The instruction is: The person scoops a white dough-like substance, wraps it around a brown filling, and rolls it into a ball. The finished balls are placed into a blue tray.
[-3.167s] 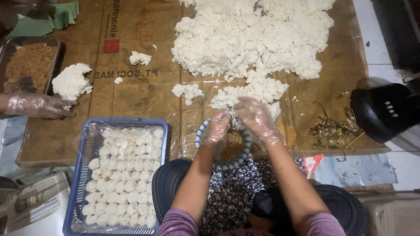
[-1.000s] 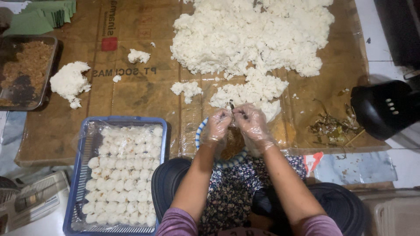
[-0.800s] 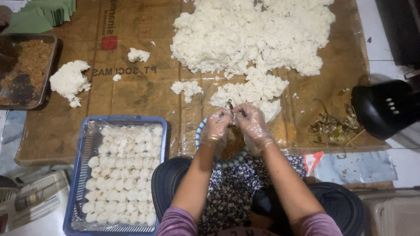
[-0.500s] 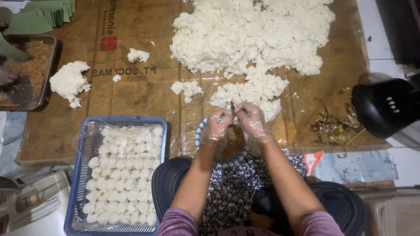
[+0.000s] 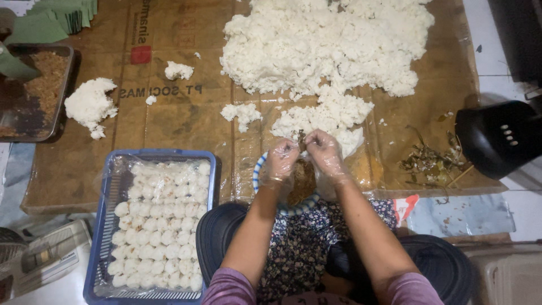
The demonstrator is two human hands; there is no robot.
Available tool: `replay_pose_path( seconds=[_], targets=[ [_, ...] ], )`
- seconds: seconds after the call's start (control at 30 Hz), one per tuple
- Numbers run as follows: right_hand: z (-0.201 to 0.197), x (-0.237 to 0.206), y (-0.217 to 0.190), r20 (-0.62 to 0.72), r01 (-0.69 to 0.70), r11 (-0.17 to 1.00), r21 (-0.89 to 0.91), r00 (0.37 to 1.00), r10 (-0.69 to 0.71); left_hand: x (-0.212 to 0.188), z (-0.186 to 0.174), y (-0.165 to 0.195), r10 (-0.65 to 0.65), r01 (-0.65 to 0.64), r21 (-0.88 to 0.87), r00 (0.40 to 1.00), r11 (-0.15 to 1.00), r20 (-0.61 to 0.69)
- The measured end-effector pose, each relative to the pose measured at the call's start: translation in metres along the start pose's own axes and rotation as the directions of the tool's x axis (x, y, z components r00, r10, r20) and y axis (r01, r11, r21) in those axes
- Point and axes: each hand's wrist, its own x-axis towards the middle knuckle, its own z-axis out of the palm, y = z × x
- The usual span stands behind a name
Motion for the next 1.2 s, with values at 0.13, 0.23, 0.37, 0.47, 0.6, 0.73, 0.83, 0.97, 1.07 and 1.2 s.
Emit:
replay_pose_path(
  seconds=[0.13, 0.23, 0.37, 0.47, 0.6, 0.73, 0.83, 0.97, 1.07, 1.2],
  targets=[
    [0.002, -0.002, -0.017, -0.132, -0.206, 0.971, -0.118, 0.973, 0.19, 0.001, 0.003, 0.001, 0.015, -0.02, -0.054, 0.996, 0.998, -0.093],
    [0.006, -0.009, -0.023, -0.092, -0.308, 0.951, -0.027, 0.948, 0.305, 0.002, 0.004, 0.002, 0.001, -0.011, -0.07, 0.99, 0.997, -0.142],
    [0.012, -0.009, -0.015, -0.02, -0.098, 0.99, 0.105, 0.995, 0.1, -0.001, 0.003, 0.008, -0.041, 0.031, -0.088, 0.992, 0.996, -0.118],
    [0.013, -0.004, -0.006, -0.065, -0.108, 0.994, 0.033, 0.992, 0.11, -0.003, 0.001, 0.013, -0.079, 0.075, -0.049, 0.993, 0.996, -0.09],
    [0.011, -0.005, -0.006, -0.042, -0.188, 0.978, 0.091, 0.98, 0.193, -0.002, 0.0, 0.016, -0.016, 0.016, -0.005, 0.995, 1.0, -0.1],
    [0.015, -0.01, -0.016, -0.082, -0.246, 0.963, 0.113, 0.963, 0.256, 0.001, 0.0, 0.015, 0.103, -0.101, 0.022, 0.99, 0.995, -0.094],
    [0.014, -0.009, -0.023, -0.116, -0.217, 0.968, 0.123, 0.966, 0.232, 0.001, -0.002, 0.016, 0.114, -0.109, 0.061, 0.99, 0.992, -0.085],
    [0.003, -0.007, -0.02, -0.021, -0.148, 0.989, -0.011, 0.989, 0.147, 0.001, -0.006, 0.021, 0.062, -0.062, 0.036, 0.998, 0.997, 0.001],
    [-0.001, -0.001, -0.006, 0.039, -0.017, 0.998, -0.064, 0.999, 0.02, 0.002, -0.007, 0.022, 0.189, -0.191, 0.112, 0.982, 0.975, 0.025],
    [0.001, 0.015, 0.008, -0.072, 0.024, 0.889, -0.457, 0.995, -0.064, 0.002, -0.006, 0.016, 0.095, -0.095, 0.01, 0.995, 0.995, 0.021]
  ],
)
